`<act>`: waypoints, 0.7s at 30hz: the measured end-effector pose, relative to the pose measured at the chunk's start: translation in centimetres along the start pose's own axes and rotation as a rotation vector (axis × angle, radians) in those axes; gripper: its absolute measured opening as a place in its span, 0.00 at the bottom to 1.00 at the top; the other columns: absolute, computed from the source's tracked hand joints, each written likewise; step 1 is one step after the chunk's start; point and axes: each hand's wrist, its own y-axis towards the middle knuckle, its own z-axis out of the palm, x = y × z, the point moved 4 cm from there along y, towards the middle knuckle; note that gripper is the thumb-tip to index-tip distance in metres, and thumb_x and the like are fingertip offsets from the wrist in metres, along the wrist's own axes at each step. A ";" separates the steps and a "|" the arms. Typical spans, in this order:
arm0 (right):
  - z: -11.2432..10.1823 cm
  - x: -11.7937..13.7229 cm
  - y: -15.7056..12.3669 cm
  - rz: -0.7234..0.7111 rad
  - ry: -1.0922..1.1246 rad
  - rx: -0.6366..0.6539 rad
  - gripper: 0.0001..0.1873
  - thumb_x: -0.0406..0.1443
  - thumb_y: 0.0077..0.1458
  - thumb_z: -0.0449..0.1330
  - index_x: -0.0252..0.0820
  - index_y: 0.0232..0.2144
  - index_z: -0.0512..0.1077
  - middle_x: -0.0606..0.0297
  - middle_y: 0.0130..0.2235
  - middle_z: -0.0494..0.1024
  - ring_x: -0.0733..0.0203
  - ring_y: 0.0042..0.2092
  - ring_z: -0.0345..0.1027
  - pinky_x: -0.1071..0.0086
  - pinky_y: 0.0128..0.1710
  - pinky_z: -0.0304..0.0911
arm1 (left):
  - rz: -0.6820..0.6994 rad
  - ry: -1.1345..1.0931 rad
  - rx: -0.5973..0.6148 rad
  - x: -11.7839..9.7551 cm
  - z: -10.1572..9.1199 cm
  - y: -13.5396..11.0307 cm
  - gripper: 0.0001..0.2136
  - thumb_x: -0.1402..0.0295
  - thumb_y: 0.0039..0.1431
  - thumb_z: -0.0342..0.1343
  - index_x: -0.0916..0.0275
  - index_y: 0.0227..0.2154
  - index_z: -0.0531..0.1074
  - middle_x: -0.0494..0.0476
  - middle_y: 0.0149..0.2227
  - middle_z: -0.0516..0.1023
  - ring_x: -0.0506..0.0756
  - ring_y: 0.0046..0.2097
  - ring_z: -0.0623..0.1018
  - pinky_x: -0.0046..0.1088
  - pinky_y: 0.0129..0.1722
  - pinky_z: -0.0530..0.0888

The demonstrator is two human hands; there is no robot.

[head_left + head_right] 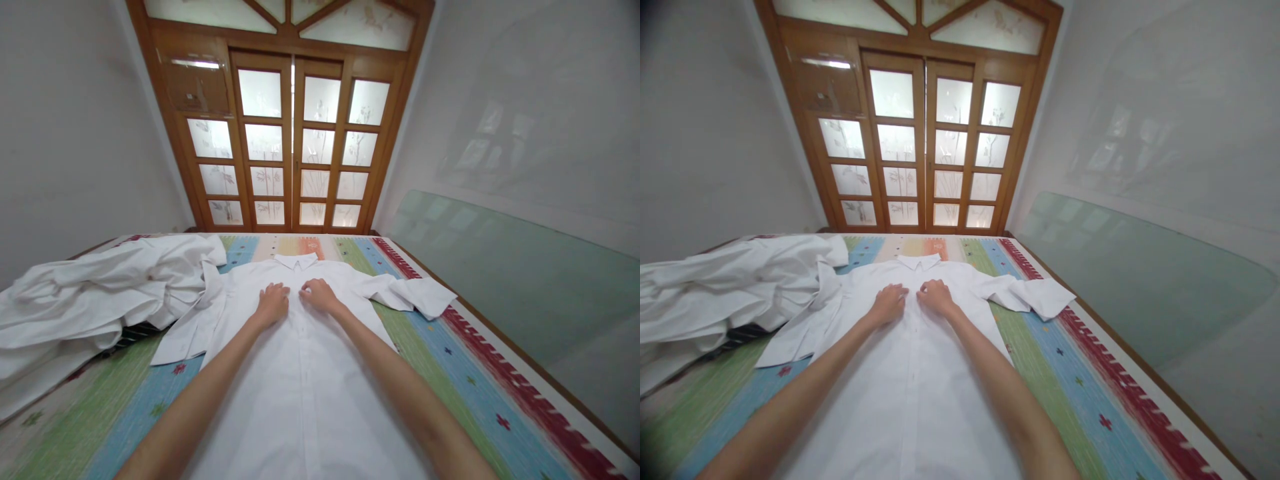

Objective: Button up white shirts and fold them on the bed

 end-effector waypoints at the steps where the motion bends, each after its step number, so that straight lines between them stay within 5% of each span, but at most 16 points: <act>1: -0.1 0.1 0.7 0.006 0.021 -0.014 0.16 0.40 0.58 0.54 0.40 0.43 0.77 0.56 0.47 0.78 0.54 0.52 0.67 0.67 0.51 0.58 | 0.007 -0.033 -0.011 -0.1 -0.1 0.7 0.19 0.73 0.60 0.44 0.60 0.52 0.72 0.64 0.62 0.65 0.66 0.63 0.62 0.52 0.59 0.60; 8: 0.7 0.4 4.0 0.050 0.159 -0.109 0.13 0.36 0.54 0.57 0.36 0.39 0.79 0.56 0.41 0.81 0.58 0.43 0.73 0.72 0.41 0.61 | 0.109 -0.219 -0.113 -0.7 0.4 4.6 0.22 0.79 0.55 0.43 0.61 0.47 0.77 0.59 0.52 0.76 0.56 0.57 0.71 0.34 0.59 0.63; 13: 1.2 -0.3 5.1 0.110 0.167 -0.180 0.11 0.37 0.49 0.62 0.37 0.34 0.80 0.55 0.38 0.82 0.55 0.42 0.74 0.71 0.38 0.61 | 0.080 -0.284 -0.186 -0.1 1.0 5.9 0.25 0.83 0.47 0.44 0.59 0.44 0.78 0.55 0.50 0.77 0.55 0.55 0.72 0.34 0.59 0.64; 21: 1.5 -2.3 5.5 0.165 0.338 -0.229 0.11 0.34 0.51 0.56 0.38 0.27 0.79 0.60 0.31 0.81 0.62 0.35 0.73 0.74 0.33 0.59 | -0.046 -0.246 -0.242 -0.4 0.9 6.2 0.13 0.71 0.57 0.51 0.58 0.39 0.79 0.58 0.45 0.78 0.59 0.50 0.72 0.35 0.52 0.67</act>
